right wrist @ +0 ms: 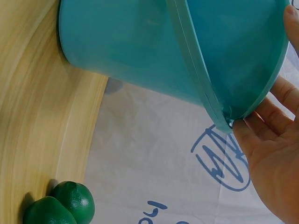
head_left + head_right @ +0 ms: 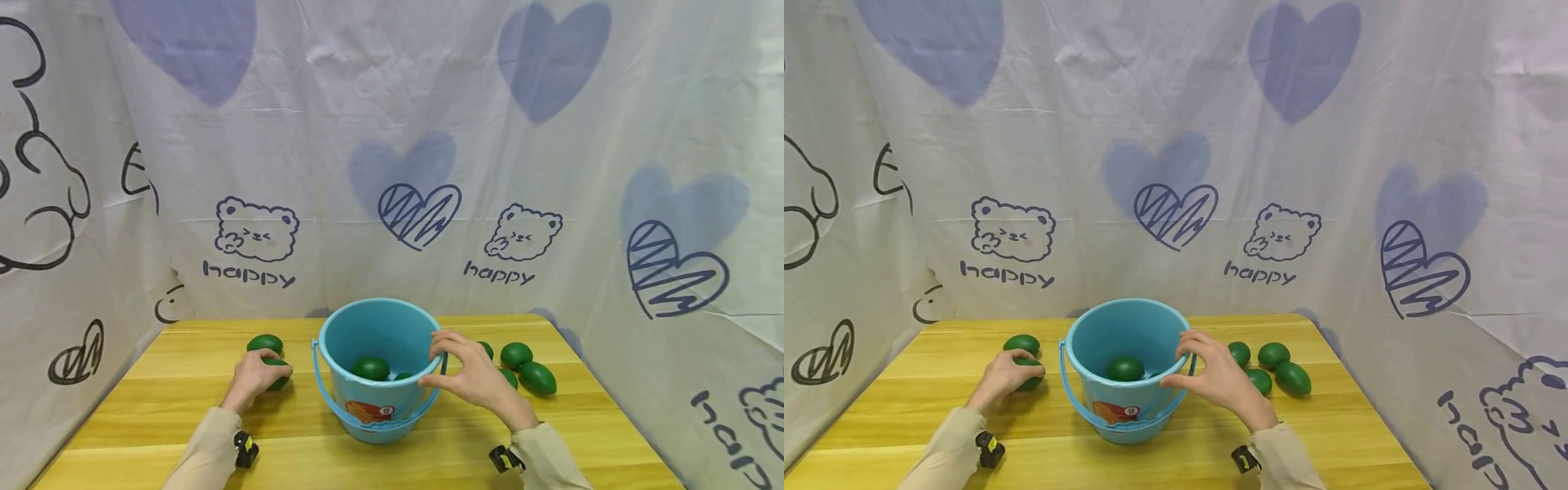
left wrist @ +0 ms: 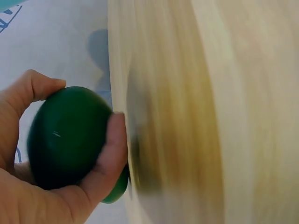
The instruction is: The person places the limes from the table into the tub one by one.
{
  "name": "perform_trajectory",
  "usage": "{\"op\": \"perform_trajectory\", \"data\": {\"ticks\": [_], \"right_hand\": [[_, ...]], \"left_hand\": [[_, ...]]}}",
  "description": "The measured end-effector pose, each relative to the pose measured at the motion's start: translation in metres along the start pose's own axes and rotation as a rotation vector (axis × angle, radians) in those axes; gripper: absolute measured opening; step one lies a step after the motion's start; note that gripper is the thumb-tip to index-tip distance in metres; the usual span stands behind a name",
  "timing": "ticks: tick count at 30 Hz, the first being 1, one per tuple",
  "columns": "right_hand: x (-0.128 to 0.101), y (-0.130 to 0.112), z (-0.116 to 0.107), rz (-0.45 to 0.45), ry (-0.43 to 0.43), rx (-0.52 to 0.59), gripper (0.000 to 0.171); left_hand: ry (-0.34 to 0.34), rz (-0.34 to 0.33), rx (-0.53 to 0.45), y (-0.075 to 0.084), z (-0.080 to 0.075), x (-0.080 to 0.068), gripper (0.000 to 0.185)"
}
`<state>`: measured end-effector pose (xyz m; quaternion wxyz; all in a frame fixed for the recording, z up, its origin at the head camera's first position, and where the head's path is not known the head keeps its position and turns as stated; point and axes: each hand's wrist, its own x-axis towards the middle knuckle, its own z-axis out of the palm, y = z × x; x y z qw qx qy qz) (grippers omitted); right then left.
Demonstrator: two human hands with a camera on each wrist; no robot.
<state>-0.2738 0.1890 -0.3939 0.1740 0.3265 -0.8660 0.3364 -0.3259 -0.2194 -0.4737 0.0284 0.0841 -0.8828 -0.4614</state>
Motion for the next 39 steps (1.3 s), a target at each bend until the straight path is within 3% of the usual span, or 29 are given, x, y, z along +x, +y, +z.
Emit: {"op": "perform_trajectory", "data": {"ticks": [12,20,32,39], "right_hand": [[-0.001,0.001,0.0,0.008,-0.004,-0.004,0.036],[-0.001,0.0,0.0,0.004,-0.001,-0.003,0.038],[-0.001,0.0,0.001,-0.006,0.01,-0.008,0.035],[0.0,0.001,0.001,-0.017,0.004,-0.01,0.036]], "left_hand": [[-0.015,0.021,-0.215,0.019,-0.01,-0.006,0.052],[-0.049,0.08,-0.44,0.039,-0.015,-0.011,0.051],[0.016,0.123,-0.493,0.07,-0.017,-0.024,0.046],[0.058,0.208,-0.5,0.087,-0.014,-0.033,0.046]]}}
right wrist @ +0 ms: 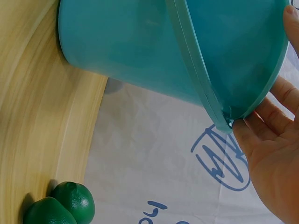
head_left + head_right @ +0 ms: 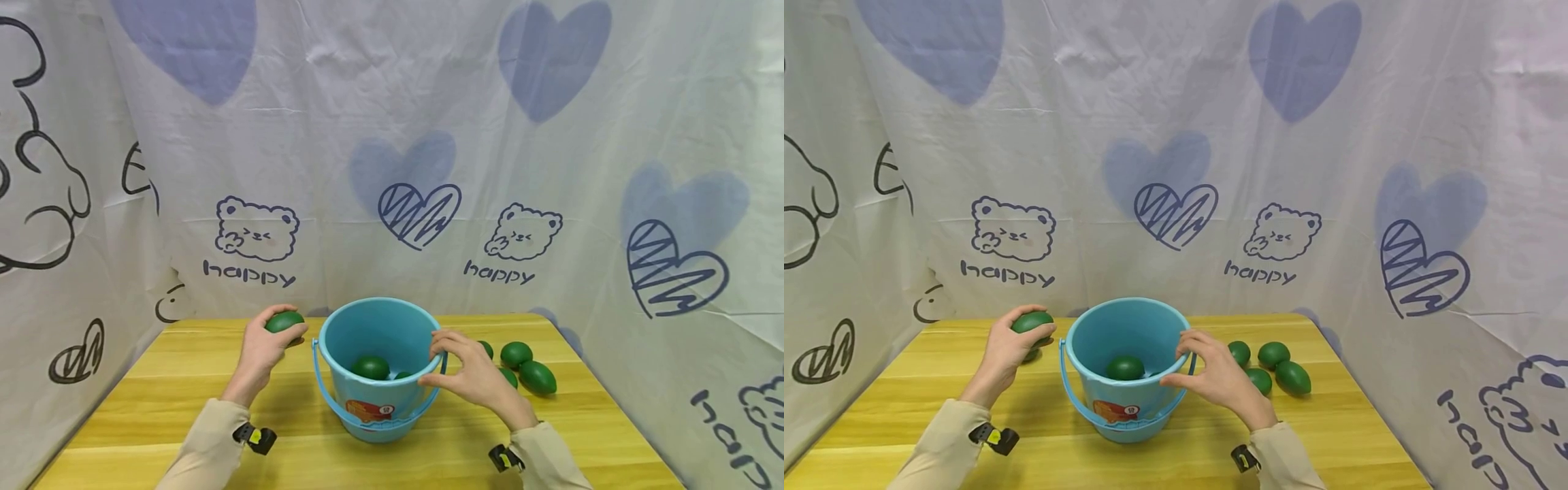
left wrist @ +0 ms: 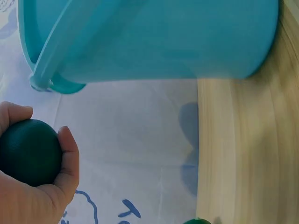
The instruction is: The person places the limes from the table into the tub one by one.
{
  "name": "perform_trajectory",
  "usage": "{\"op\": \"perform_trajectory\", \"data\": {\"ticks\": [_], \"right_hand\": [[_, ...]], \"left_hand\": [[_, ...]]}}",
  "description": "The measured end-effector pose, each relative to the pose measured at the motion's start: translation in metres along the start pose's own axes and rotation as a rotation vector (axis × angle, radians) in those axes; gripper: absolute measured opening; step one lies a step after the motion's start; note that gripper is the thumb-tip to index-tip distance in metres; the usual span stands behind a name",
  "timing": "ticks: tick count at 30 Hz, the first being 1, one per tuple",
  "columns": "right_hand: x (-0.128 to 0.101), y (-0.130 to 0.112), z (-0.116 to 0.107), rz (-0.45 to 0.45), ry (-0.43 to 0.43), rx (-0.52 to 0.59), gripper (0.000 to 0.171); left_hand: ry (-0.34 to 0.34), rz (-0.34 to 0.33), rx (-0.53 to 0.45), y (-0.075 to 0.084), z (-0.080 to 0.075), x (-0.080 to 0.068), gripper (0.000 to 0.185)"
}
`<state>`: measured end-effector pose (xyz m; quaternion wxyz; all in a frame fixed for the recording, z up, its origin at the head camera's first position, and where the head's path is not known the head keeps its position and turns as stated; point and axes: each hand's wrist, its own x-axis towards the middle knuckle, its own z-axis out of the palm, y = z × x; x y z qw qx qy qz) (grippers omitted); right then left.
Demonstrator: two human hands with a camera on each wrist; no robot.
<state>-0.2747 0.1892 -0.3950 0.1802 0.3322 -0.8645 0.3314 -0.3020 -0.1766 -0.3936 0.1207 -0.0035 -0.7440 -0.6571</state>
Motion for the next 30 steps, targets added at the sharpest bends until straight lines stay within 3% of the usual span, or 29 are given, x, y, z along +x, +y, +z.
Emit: {"op": "perform_trajectory", "data": {"ticks": [13,23,30], "right_hand": [[-0.001,0.0,0.0,0.029,-0.01,0.007,0.034],[0.0,0.0,0.0,0.016,0.003,-0.004,0.036],[0.0,0.0,0.0,0.01,0.004,0.003,0.035]], "left_hand": [[-0.021,0.093,0.002,0.013,0.012,-0.004,0.045],[-0.02,0.331,0.146,0.025,0.028,-0.02,0.054],[-0.103,0.468,0.166,0.026,0.04,-0.028,0.065]]}}
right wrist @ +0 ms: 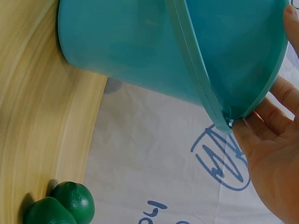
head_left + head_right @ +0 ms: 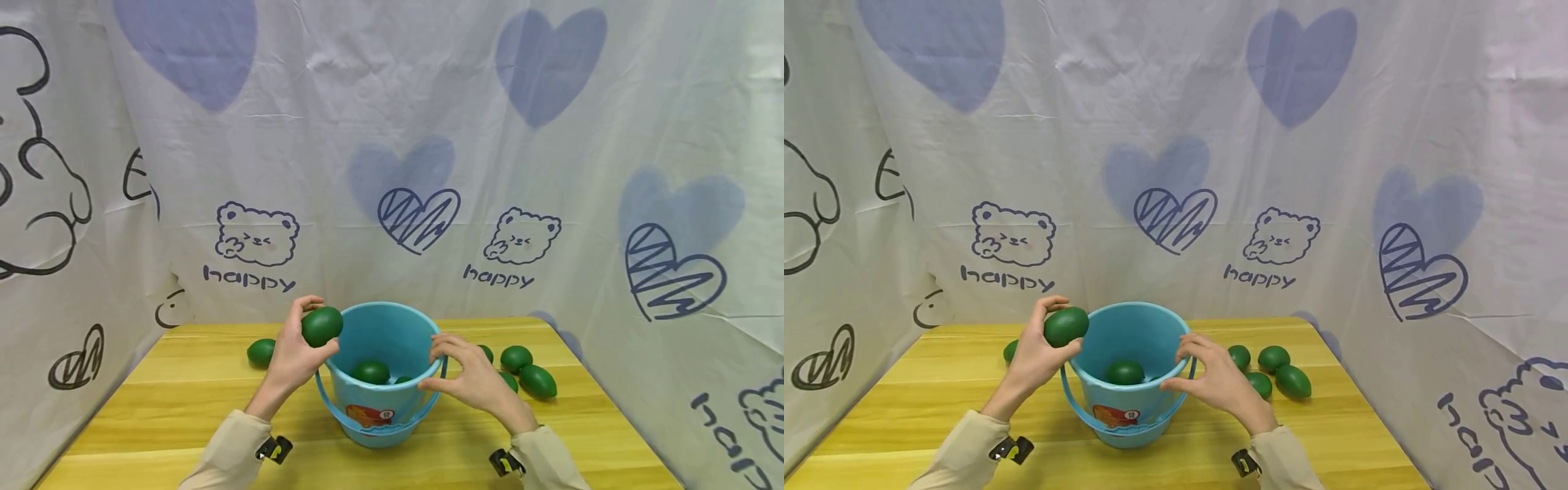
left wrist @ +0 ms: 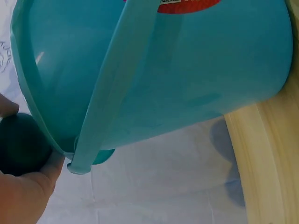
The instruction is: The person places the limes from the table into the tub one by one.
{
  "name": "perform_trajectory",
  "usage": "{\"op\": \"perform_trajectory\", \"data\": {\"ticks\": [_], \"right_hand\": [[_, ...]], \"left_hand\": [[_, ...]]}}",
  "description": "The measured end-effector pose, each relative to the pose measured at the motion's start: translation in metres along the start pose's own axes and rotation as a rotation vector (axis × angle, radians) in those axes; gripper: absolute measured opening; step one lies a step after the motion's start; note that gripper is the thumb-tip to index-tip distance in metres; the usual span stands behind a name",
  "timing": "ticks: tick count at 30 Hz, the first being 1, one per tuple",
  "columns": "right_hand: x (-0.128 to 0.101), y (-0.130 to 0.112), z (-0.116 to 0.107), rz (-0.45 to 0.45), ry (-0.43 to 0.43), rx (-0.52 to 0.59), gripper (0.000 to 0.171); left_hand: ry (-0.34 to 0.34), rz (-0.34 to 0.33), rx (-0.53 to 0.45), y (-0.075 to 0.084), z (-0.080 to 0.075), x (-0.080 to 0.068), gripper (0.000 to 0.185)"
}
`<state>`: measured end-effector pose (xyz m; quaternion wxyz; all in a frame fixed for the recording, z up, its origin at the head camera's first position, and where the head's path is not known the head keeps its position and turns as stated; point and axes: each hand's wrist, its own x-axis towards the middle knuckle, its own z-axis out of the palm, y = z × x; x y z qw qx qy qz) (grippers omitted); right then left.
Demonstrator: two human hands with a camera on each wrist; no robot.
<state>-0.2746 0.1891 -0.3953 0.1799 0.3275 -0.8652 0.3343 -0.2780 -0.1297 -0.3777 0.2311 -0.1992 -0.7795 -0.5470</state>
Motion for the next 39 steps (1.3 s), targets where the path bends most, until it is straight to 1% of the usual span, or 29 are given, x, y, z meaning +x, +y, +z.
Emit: {"op": "perform_trajectory", "data": {"ticks": [2,4,9,13,19,22,31,39], "right_hand": [[0.0,0.0,0.0,0.002,0.0,0.001,0.034],[0.0,0.0,0.0,0.004,-0.001,0.001,0.035],[0.0,0.0,-0.001,0.008,-0.004,0.006,0.036],[0.0,0.0,-0.001,0.016,-0.006,0.011,0.034],[0.0,-0.001,-0.001,0.019,0.0,0.004,0.034],[0.0,-0.001,-0.001,0.019,-0.001,0.003,0.035],[0.0,-0.001,0.0,0.03,-0.003,-0.001,0.034],[0.0,-0.001,0.0,0.039,-0.004,0.0,0.034]], "left_hand": [[-0.031,0.027,-0.006,0.001,0.003,-0.001,0.066],[-0.057,0.054,0.009,0.001,0.005,-0.002,0.064],[-0.099,0.126,0.121,0.003,0.012,-0.005,0.055],[-0.107,0.15,0.183,0.003,0.017,-0.006,0.054],[-0.109,0.186,0.202,0.005,0.021,-0.007,0.053],[-0.116,0.186,0.191,0.005,0.023,-0.007,0.054],[-0.155,0.15,0.188,0.006,0.027,-0.009,0.052],[-0.181,0.137,0.236,0.005,0.031,-0.013,0.052]]}}
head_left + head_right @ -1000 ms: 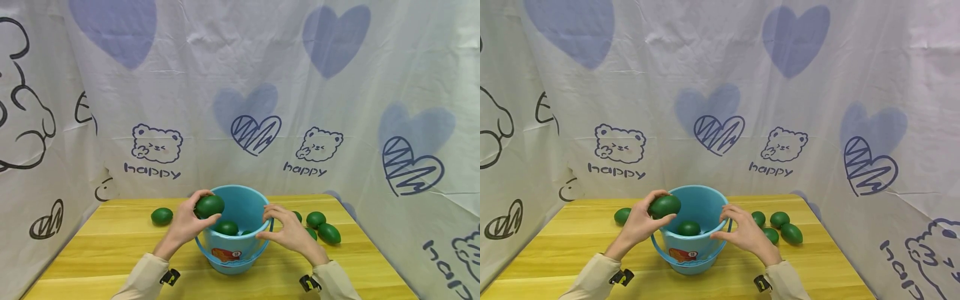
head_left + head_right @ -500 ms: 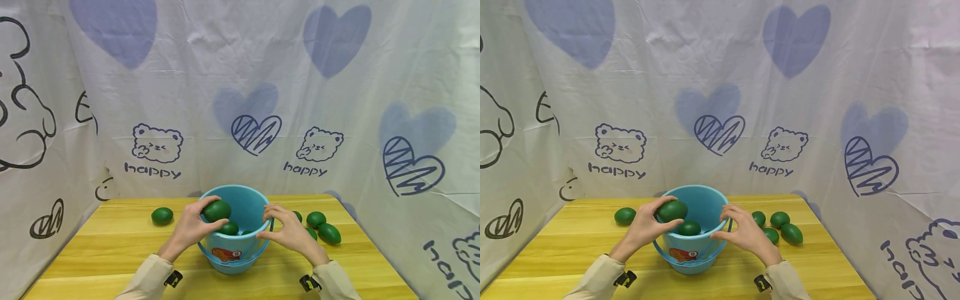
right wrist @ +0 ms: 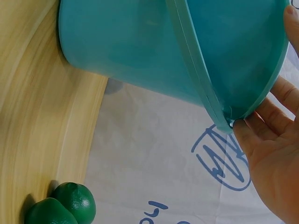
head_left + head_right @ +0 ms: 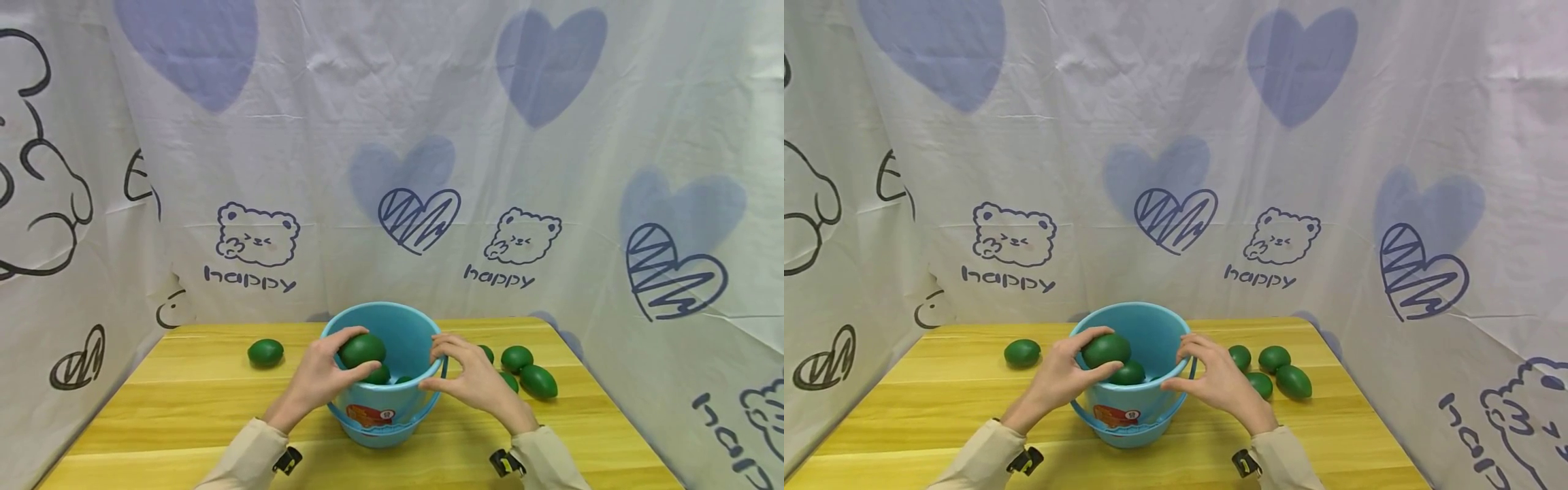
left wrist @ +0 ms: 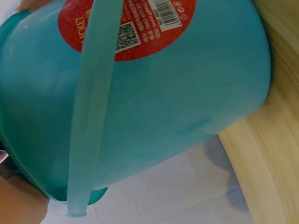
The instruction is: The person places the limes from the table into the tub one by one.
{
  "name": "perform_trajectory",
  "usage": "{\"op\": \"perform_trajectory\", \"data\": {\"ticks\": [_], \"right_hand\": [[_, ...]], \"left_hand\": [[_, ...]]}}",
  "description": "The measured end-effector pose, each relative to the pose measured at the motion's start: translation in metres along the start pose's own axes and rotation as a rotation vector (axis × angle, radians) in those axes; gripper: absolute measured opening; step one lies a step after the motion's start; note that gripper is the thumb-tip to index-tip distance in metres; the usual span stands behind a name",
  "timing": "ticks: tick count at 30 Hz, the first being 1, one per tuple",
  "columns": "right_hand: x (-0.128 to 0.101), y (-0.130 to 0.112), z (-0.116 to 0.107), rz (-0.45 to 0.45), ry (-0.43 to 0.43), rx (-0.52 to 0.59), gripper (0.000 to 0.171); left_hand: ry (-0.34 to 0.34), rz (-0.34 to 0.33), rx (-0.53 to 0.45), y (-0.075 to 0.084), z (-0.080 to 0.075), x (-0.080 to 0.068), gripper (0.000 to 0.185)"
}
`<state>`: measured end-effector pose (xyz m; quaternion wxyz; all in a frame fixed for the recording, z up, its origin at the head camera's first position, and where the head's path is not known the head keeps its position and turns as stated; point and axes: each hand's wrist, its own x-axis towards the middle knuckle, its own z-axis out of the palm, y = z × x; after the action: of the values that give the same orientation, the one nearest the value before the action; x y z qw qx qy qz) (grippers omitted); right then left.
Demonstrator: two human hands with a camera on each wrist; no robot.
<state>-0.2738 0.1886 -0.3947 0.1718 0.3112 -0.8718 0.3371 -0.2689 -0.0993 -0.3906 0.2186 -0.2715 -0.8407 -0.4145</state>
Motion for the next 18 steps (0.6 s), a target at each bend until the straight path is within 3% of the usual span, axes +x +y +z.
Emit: {"op": "perform_trajectory", "data": {"ticks": [18], "right_hand": [[-0.001,-0.0007,0.001,0.01,-0.007,0.007,0.037]], "left_hand": [[-0.012,0.103,0.054,-0.003,0.0028,-0.0036,0.05]]}}
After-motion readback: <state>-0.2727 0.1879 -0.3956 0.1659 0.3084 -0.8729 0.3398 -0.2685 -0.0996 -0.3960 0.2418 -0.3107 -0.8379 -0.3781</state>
